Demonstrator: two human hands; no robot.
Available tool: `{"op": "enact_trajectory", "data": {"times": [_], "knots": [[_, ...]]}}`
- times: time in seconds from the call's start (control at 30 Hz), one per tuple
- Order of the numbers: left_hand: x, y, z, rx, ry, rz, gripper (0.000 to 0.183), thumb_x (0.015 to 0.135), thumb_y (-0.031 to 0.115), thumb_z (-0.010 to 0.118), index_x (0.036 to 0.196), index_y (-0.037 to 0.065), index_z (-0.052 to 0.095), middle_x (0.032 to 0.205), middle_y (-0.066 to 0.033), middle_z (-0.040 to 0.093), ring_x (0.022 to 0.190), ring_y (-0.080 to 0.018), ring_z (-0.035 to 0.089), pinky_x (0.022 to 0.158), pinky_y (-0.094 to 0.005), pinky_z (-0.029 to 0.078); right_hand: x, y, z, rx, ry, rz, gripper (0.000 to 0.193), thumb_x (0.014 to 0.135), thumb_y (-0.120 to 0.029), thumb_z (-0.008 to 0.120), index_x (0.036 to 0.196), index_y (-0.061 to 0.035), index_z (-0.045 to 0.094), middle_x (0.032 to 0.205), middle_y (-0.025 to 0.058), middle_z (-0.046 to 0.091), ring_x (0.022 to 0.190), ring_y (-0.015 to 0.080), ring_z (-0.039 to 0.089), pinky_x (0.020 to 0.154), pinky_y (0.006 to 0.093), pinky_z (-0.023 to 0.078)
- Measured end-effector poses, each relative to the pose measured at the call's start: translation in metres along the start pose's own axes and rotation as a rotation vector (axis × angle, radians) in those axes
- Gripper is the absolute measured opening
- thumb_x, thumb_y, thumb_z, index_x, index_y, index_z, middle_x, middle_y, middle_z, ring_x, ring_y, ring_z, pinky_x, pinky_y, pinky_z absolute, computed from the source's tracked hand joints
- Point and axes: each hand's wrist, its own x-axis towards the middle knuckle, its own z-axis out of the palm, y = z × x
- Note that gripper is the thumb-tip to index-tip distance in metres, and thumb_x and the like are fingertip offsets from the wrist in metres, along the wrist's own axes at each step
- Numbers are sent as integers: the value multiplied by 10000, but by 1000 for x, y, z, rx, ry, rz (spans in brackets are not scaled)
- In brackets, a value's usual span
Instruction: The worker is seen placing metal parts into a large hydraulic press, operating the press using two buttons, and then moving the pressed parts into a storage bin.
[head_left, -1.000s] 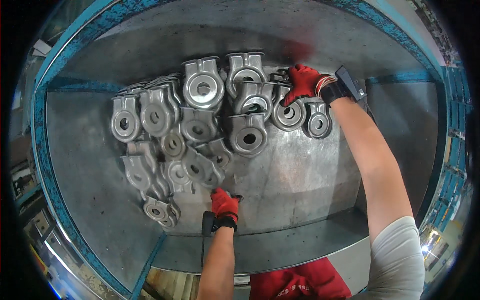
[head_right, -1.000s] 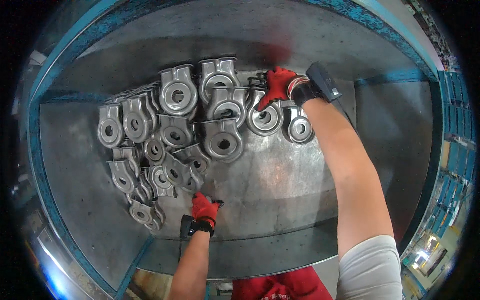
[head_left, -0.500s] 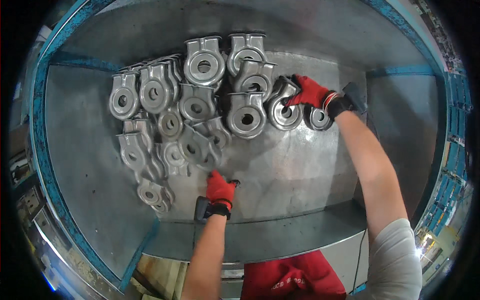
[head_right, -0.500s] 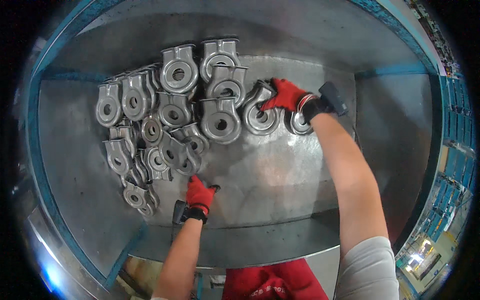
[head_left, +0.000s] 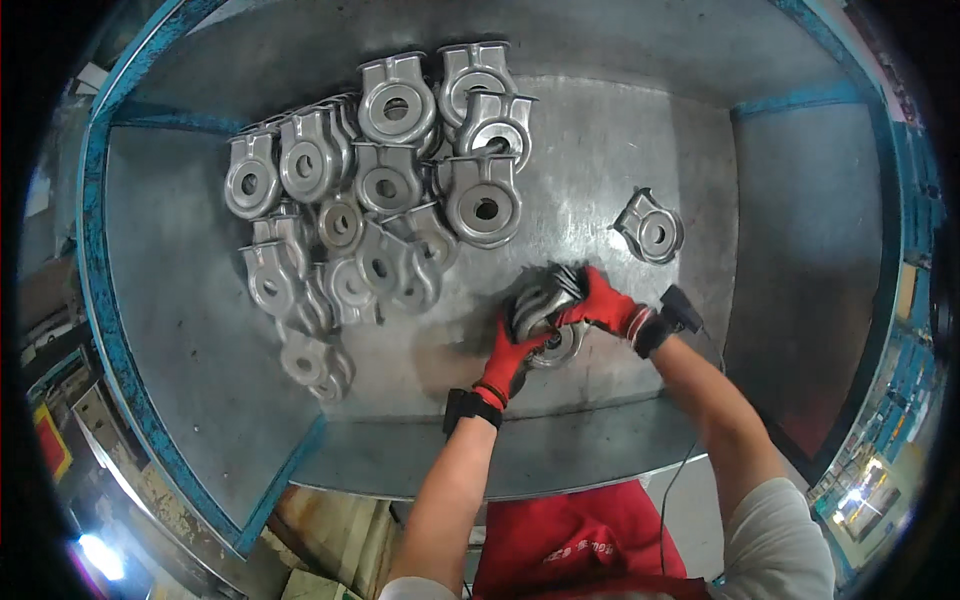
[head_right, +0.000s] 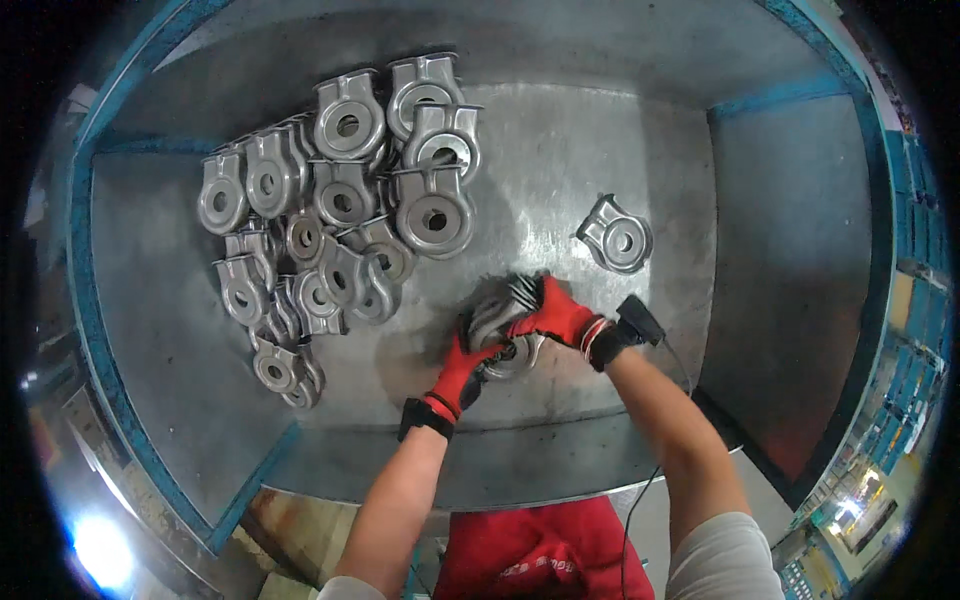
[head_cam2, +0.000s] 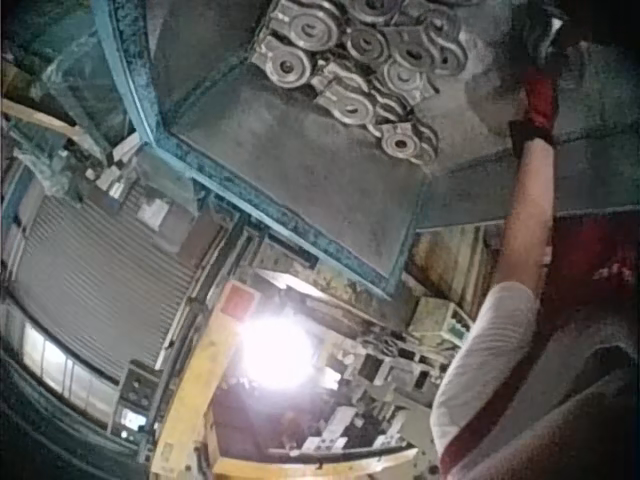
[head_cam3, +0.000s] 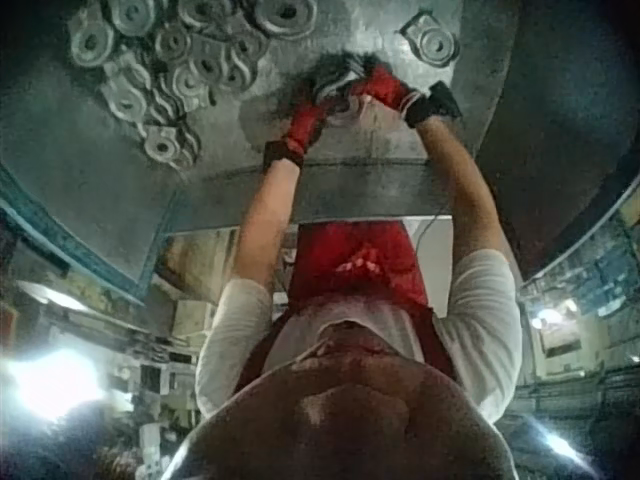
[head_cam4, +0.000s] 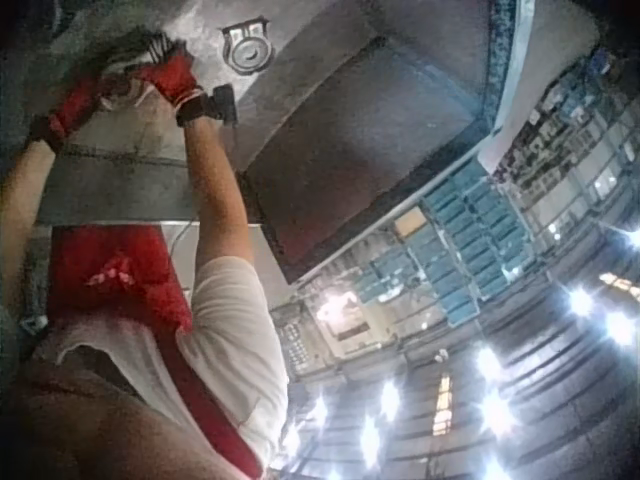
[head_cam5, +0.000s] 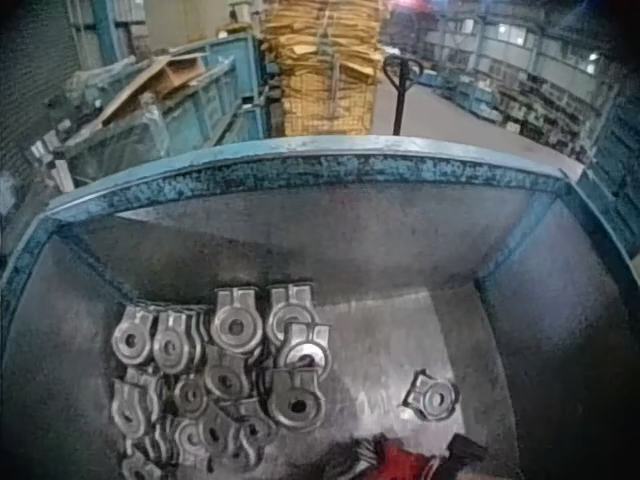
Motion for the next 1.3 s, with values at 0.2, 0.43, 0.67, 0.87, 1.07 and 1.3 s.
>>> {"op": "enact_trajectory", "data": {"times": [0.2,0.43,0.67,0.87,1.07,1.3], "knots": [[-62,27,-6,-239,-126,-352,700,693,226,689,1239,19,302,1241,-105,373,1138,-185,370,948,-306,314,-56,-4,28,494,-203,-52,719,611,-227,738,1182,33,387,1141,120,468,1075,182,422,895,282,347],[-189,94,-11,21,-340,-323,924,687,399,680,1316,27,115,1293,-129,289,1190,-204,303,964,-321,300,-189,-40,54,790,-293,237,603,727,-79,623,1253,-32,333,1113,88,494,967,158,514,831,244,405],[-308,111,-11,-17,-280,-93,990,628,571,636,1318,64,138,1261,-193,331,1184,-262,330,969,-336,280,-313,-56,86,654,-320,334,316,772,-204,559,1045,-50,520,915,76,591,763,169,579,649,288,495],[-444,192,-10,119,112,-10,868,687,481,633,1306,39,214,1201,-191,429,1124,-277,416,958,-302,306,-370,-108,132,603,-558,61,322,842,-257,450,1095,-59,481,1063,99,538,958,207,522,871,316,408],[-534,170,-22,-48,578,248,875,640,556,622,1309,132,250,1094,-225,492,1052,-340,468,885,-373,374,-406,-144,185,756,-911,100,504,808,-345,470,1196,-33,394,1151,123,477,1022,270,487,905,389,381],[-616,132,-52,-598,880,547,936,620,329,741,1311,39,181,1243,-173,347,1126,-263,380,951,-354,315,-418,-187,289,557,-1005,-64,467,846,-311,428,1238,-67,363,1204,96,434,1067,230,458,893,368,393]]}}
